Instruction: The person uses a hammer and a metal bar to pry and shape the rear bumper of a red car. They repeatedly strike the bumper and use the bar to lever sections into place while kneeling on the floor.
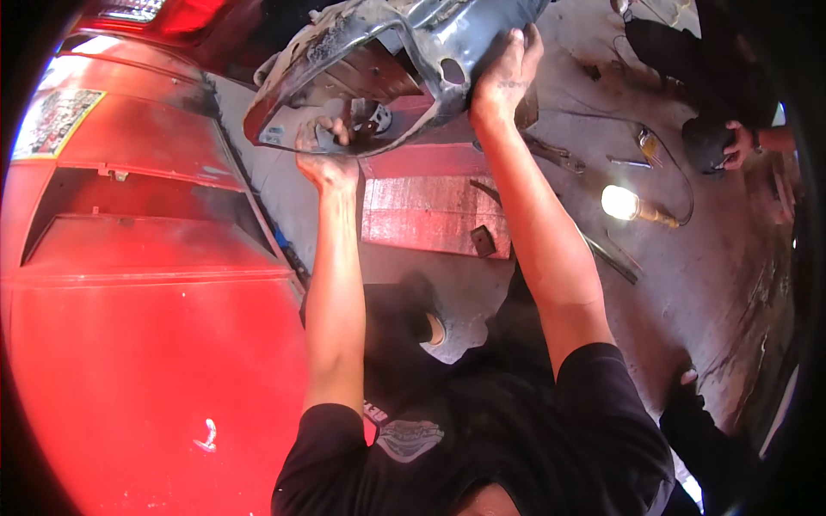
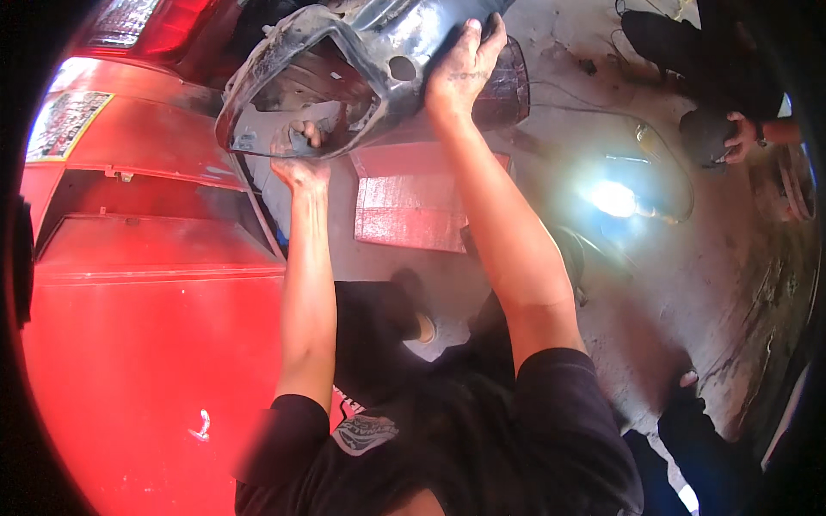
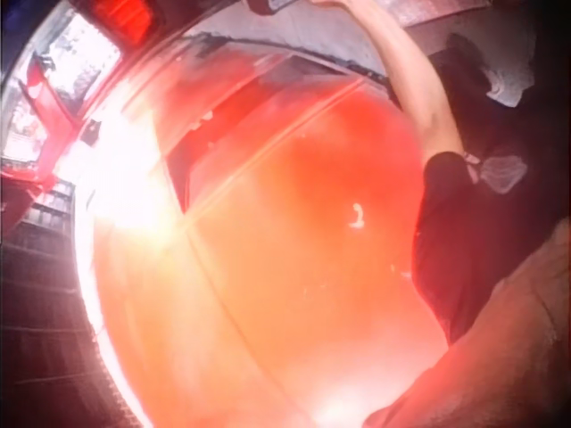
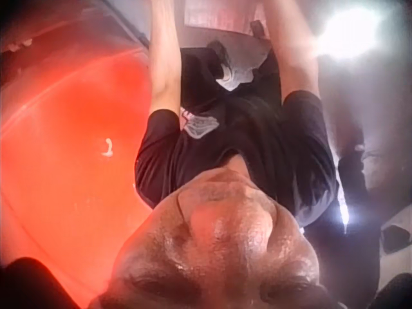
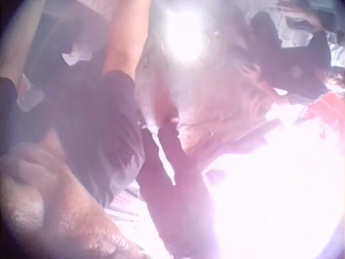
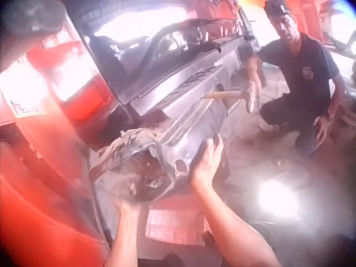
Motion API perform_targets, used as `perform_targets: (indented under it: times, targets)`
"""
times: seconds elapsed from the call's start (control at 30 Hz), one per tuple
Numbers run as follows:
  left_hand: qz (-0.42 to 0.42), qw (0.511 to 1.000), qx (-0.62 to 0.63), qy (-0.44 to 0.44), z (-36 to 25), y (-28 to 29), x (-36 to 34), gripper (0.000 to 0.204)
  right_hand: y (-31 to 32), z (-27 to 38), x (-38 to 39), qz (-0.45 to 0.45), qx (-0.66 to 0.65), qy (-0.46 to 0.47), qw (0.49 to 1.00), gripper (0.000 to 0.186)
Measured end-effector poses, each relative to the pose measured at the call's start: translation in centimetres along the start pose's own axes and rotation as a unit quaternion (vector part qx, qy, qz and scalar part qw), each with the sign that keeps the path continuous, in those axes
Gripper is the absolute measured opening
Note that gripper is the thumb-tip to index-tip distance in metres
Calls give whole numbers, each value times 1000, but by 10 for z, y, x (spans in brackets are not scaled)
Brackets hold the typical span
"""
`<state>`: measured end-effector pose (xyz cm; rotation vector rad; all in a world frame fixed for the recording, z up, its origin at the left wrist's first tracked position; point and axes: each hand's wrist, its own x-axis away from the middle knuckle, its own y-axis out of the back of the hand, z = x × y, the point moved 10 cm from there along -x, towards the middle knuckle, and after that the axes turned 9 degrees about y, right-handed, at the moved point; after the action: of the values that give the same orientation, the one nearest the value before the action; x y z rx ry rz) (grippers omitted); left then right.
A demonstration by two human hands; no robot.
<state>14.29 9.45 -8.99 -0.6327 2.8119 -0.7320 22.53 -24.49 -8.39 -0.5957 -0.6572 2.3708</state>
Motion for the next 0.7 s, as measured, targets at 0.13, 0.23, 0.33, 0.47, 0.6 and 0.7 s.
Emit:
perform_targets:
  times: [0.13, 0.23, 0.33, 0.47, 0.6, 0.7]
  targets:
    - [76, 996, 41, -6, -3, -10, -1, 32, -1, -7, 6, 3, -21, 3, 1000, 55]
    - [-62, 996, 63, -8, 5, 6, 12, 32, -5, -14, 17, -18, -114, -2, 993, 57]
    - [-53, 997, 53, -3, 0, -13, 16, 42, -3, -9, 17, -6, -83, -47, 995, 57]
    - [-45, 998, 30, 39, 4, -17, 10, 48, -3, 4, 15, 31, -44, -26, 998, 59]
    - [-53, 998, 38, 20, 5, -9, 9, 48, 2, 27, 26, 160, 119, 83, 976, 57]
    - [-67, 997, 40, 19, 3, -8, 13, 48, -4, 89, 54, 240, 167, 212, 932, 50]
